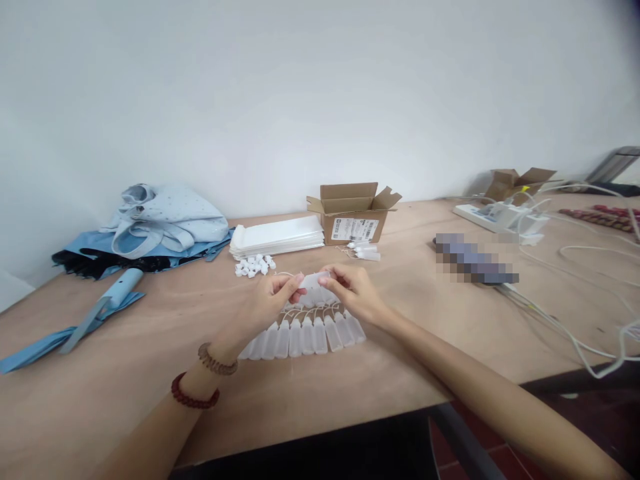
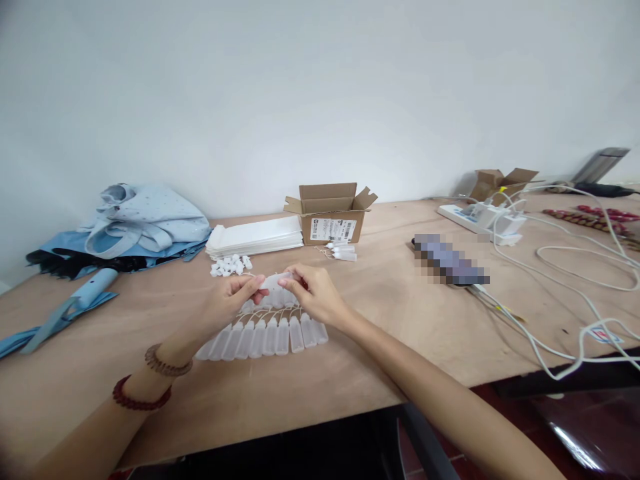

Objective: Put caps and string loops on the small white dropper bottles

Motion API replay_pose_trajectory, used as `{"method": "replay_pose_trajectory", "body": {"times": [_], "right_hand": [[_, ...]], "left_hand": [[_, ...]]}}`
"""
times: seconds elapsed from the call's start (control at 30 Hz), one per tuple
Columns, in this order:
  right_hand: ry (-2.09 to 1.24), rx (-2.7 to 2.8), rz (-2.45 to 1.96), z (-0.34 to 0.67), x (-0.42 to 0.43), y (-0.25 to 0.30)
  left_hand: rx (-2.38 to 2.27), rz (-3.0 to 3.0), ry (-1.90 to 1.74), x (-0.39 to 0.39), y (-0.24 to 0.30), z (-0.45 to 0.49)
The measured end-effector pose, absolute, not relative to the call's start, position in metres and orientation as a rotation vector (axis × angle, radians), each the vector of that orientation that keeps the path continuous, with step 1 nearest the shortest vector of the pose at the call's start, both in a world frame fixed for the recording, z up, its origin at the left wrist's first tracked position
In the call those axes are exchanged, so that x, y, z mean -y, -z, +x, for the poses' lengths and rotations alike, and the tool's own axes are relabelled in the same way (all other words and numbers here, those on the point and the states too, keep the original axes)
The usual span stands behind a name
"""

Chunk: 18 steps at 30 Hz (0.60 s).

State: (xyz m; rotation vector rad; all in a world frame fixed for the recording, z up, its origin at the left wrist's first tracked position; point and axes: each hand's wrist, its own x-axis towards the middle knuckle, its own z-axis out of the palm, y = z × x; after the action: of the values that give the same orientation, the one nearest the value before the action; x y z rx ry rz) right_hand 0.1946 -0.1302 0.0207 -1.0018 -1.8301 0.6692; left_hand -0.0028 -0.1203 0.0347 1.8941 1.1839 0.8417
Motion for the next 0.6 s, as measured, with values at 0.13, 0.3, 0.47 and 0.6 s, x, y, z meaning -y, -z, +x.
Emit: {"method": "replay_pose_trajectory", "body": {"times": [0.13,0.3,0.47,0.6], "right_hand": [[-0.657,1.831,-1.009,0.196,0.13,-0.022],[-0.67,1.831,-1.012,0.196,0.132,-0.024],[-0.69,1.845,-1.052,0.196,0.13,-0.026],[-0.609,1.846,-1.137,0.219,0.115,-0.033]], "left_hand": [[-1.19,1.944,-0.833,0.12,-0.033,-0.002],[-1.191,1.997,-0.838,0.121,-0.033,0.0],[-1.24,2.044,-0.825,0.122,-0.035,0.003],[-1.428,2.053,-0.768,0.11,-0.037,-0.013]]}}
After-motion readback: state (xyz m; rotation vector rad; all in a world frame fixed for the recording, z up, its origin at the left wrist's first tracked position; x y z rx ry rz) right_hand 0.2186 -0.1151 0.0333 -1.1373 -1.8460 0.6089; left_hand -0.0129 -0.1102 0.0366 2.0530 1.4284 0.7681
